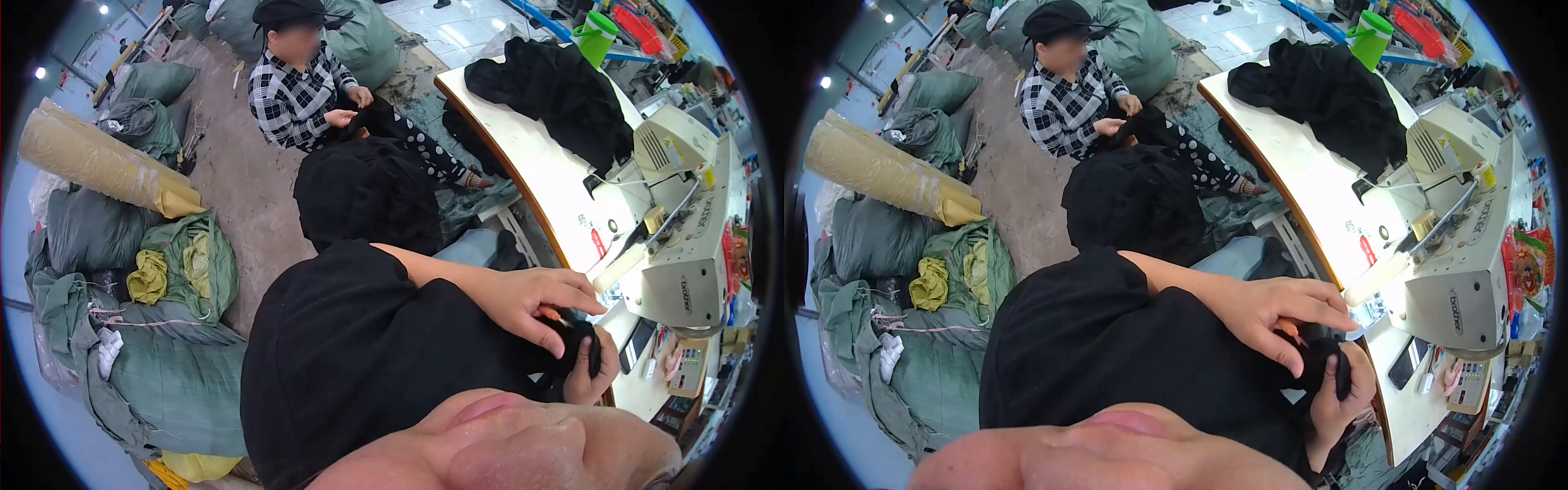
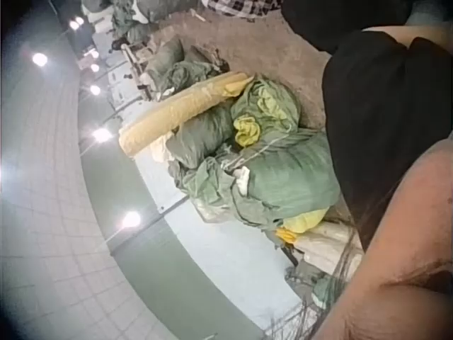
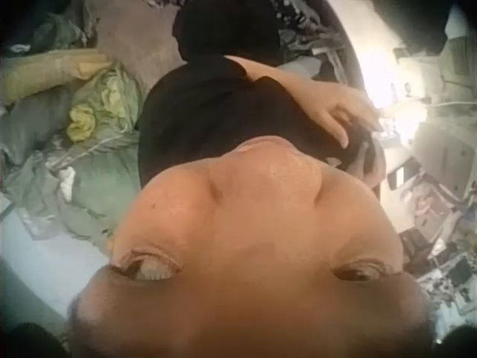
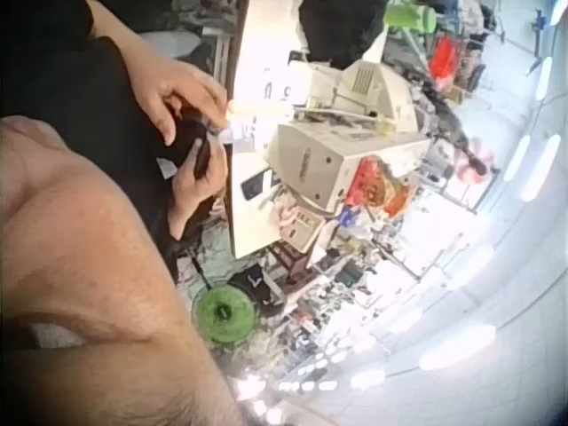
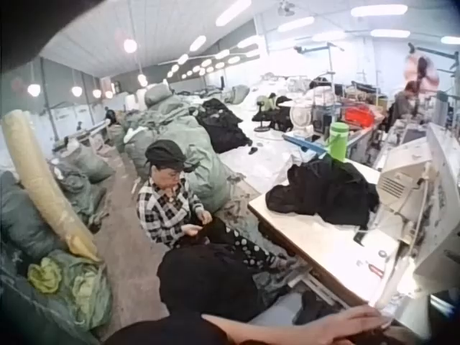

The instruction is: Inspecting a black garment and using a seam ripper to remove loose threads or fix minor defects.

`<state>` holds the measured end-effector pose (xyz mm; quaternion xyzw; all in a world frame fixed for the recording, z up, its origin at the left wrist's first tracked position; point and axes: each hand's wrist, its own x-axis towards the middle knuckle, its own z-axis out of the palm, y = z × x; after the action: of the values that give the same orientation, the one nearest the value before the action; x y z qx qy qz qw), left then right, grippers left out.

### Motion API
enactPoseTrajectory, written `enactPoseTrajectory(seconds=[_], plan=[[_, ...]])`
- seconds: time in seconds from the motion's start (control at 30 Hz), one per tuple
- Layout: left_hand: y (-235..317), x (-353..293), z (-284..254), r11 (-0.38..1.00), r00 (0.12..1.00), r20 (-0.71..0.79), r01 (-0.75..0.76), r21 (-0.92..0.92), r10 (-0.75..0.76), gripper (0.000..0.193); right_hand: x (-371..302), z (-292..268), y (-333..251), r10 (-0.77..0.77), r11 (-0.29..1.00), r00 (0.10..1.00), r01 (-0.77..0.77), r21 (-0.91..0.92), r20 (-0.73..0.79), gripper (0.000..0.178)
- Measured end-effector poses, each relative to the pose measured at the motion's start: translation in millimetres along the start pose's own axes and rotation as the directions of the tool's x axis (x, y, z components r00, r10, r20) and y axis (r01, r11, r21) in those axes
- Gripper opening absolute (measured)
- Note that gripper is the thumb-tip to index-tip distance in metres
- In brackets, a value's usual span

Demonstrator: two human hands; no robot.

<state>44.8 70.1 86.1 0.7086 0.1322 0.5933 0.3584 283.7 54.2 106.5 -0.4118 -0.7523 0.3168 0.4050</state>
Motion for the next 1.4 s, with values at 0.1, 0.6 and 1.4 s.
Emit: enactPoseTrajectory(seconds=[0.1,0.6,1.4], plan=[[-6,-7,-6,0.992,0.989,0.084,0.124,-0.034,-0.121,0.033,5,-2,-4,0.042,0.999,0.998,-0.043,0.025,0.040,0.016],[-20,-29,-35,0.866,0.908,-0.191,0.415,0.278,-0.374,0.034,19,56,23,0.621,0.476,0.784,-0.372,0.797,-0.005,0.025],[-22,-24,-1,0.681,0.671,0.256,0.730,-0.063,-0.696,0.048,-6,56,47,0.542,0.497,0.839,-0.277,0.822,-0.045,0.025]])
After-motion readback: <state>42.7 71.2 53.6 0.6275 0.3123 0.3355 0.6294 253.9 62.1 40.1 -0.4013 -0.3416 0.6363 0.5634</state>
